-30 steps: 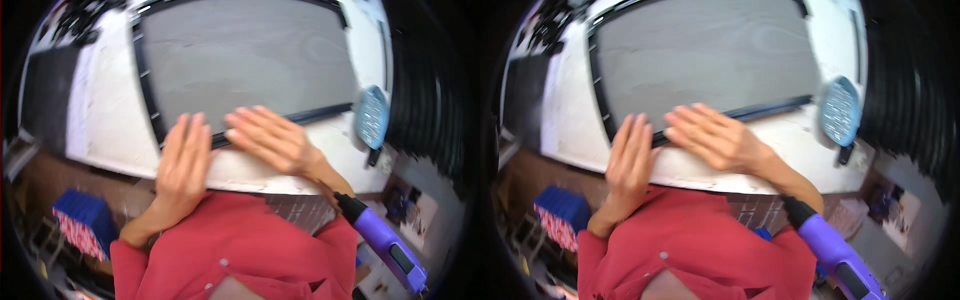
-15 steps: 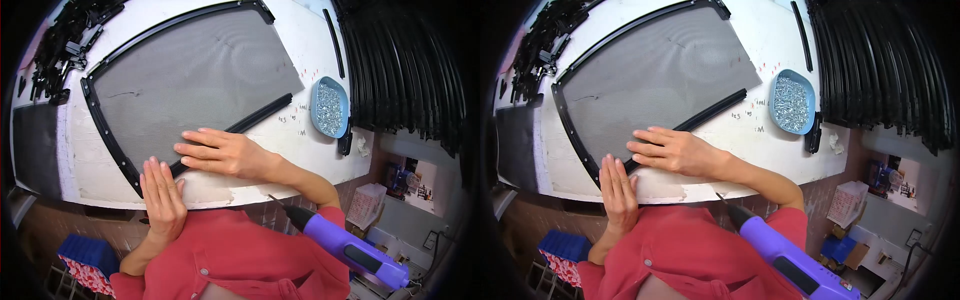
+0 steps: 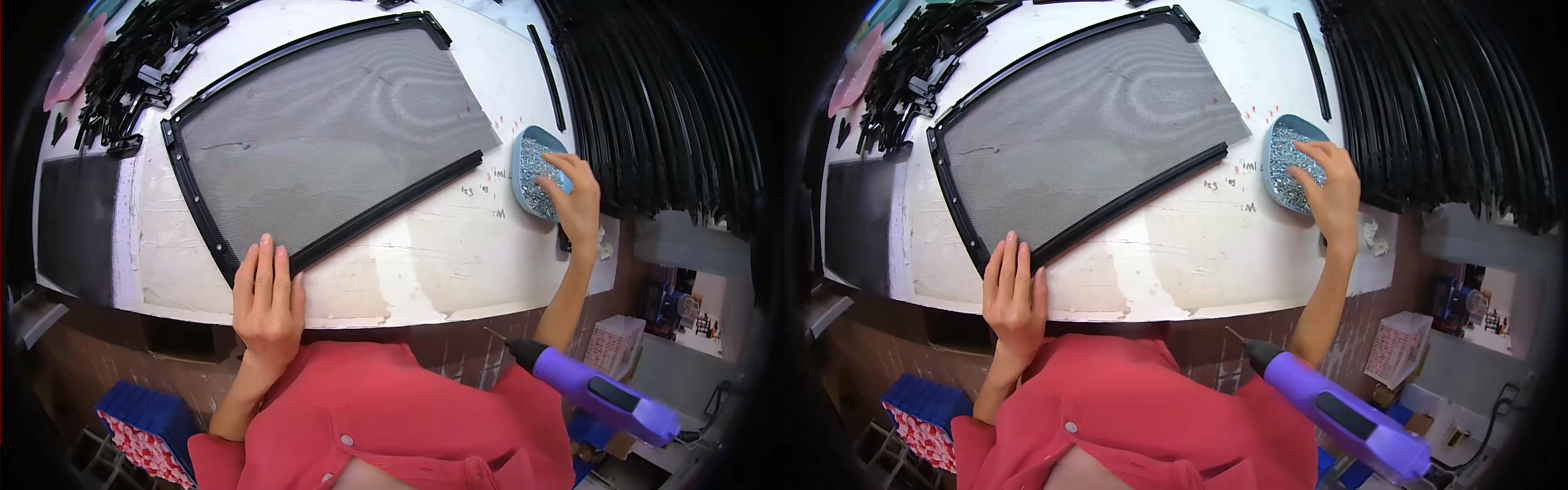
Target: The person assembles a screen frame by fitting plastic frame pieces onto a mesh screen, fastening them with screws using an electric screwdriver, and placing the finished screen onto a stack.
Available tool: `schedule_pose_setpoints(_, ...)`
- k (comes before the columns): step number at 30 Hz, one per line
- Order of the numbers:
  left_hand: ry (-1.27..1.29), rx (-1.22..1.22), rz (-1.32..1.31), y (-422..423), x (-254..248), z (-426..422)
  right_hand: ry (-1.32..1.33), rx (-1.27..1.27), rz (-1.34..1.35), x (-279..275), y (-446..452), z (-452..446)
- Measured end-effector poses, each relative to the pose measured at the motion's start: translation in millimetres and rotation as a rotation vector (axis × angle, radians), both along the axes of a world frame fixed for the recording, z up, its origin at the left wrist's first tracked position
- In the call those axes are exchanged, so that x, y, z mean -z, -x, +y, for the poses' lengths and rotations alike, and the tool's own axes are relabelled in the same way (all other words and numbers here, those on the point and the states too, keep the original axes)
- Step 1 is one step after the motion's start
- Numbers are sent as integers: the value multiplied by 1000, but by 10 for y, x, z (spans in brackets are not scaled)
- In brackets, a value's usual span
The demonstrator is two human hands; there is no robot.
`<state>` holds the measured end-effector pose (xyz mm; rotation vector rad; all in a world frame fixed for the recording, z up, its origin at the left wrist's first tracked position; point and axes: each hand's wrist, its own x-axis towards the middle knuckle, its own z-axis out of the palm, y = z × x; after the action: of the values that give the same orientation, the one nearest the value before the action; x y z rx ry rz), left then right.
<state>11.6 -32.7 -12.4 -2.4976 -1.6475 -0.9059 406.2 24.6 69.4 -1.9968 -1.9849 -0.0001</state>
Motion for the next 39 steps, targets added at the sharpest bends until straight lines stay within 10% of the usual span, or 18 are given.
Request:
schedule_pose_setpoints(17,99,23,-209,25,-136,10,-202,-87,155,274,-164,10)
schedule_pose_setpoints(22,924,453,-1165,-488,-511,125,-156,-815,647,-108,844,42)
schedule_pose_setpoints(27,1041,463,-1818,-881,-474,135,-122,-1032,605,3,1350,105)
schedule_pose_setpoints(32,892,355,-1899,-853,-339,118,22,-1056,508,-36,1467,130)
schedule_pose_setpoints(34,822,336,-1790,-737,-340,128,203,-806,930,-140,1258,-89)
schedule_pose_setpoints(37,871,442,-1704,-451,-193,-30,17,-1285,1649,-246,1031,-526)
schedule_pose_setpoints(39,1114,413,-1757,-380,-136,-151,311,-1385,1334,-559,1194,-633)
